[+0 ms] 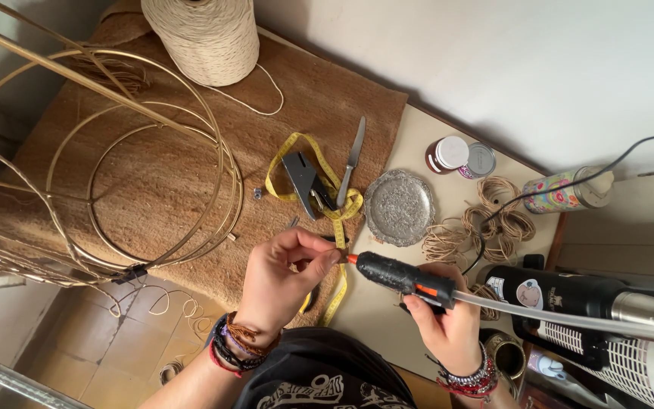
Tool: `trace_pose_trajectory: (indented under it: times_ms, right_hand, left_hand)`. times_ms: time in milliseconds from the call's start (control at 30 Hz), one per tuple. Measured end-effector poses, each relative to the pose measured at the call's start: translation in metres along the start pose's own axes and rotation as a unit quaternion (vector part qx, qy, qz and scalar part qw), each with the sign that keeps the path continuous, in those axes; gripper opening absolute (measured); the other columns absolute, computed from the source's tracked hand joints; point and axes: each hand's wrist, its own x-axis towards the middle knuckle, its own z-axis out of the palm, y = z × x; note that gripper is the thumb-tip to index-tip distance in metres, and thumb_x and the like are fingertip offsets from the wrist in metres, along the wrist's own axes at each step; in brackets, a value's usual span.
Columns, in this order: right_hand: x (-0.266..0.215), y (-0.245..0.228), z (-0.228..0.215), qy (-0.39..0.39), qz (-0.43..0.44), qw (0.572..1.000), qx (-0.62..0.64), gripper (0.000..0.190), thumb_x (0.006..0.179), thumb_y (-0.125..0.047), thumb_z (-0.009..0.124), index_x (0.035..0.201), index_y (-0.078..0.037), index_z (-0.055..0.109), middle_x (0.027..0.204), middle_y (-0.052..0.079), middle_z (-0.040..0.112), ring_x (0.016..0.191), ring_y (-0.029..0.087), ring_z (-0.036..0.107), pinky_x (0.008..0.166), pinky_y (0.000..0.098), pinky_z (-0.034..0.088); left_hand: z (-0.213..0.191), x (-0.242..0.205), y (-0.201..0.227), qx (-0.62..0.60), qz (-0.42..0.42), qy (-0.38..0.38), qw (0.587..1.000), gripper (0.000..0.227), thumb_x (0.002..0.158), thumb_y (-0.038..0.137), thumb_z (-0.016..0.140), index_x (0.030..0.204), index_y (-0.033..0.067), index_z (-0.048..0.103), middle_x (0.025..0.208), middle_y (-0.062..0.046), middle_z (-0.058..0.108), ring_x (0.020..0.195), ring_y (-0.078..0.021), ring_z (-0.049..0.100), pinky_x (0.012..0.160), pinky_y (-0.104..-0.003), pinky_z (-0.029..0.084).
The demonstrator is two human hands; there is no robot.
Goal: Wrap twine around a wire frame and secure it with hot glue to create a lampshade.
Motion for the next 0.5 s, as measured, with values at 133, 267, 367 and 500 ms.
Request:
trace_pose_trajectory:
  times_ms: [133, 267, 367, 500]
  right_hand:
    - [0.003, -0.006, 0.0, 0.018, 0.006, 1.0, 0.013, 0.032, 0.091, -0.024, 0.068, 0.112, -0.002, 0.061, 0.103, 0.006, 0.068, 0.082, 0.018, 0.071, 0.077, 0.028, 0.055]
    - [0.0, -0.011, -0.003, -0.015, -0.021, 1.0, 0.0, 0.035, 0.089, -0.03, 0.068, 0.109, -0.002, 0.061, 0.099, 0.007, 0.069, 0.078, 0.017, 0.072, 0.071, 0.0268, 0.056]
    - [-0.004, -0.012, -0.005, -0.013, -0.005, 1.0, -0.008, 0.034, 0.089, -0.028, 0.069, 0.11, -0.003, 0.063, 0.105, 0.006, 0.069, 0.085, 0.018, 0.073, 0.079, 0.0279, 0.055]
    - [-0.006, -0.009, -0.006, 0.022, 0.028, 0.999, -0.009, 0.033, 0.087, -0.023, 0.07, 0.111, -0.002, 0.063, 0.098, 0.007, 0.069, 0.083, 0.019, 0.07, 0.078, 0.0285, 0.054]
  left_hand:
    - [0.002, -0.001, -0.003, -0.013, -0.005, 0.003, 1.0, 0.01, 0.081, 0.01, 0.084, 0.087, 0.0076, 0.077, 0.087, -0.005, 0.084, 0.078, -0.009, 0.079, 0.078, -0.02, 0.065]
    - [0.0, -0.003, 0.001, -0.011, -0.006, -0.001, 1.0, 0.01, 0.081, 0.009, 0.084, 0.088, 0.0087, 0.077, 0.09, -0.005, 0.084, 0.081, -0.0104, 0.08, 0.081, -0.022, 0.067]
    - [0.0, -0.004, 0.0, -0.029, -0.018, 0.002, 0.999, 0.01, 0.081, 0.009, 0.084, 0.088, 0.0075, 0.076, 0.091, -0.006, 0.084, 0.081, -0.0105, 0.08, 0.08, -0.022, 0.066]
    - [0.0, -0.004, -0.001, -0.049, -0.028, -0.004, 0.998, 0.01, 0.081, 0.008, 0.083, 0.088, 0.0063, 0.076, 0.09, -0.008, 0.084, 0.08, -0.0109, 0.08, 0.081, -0.021, 0.066]
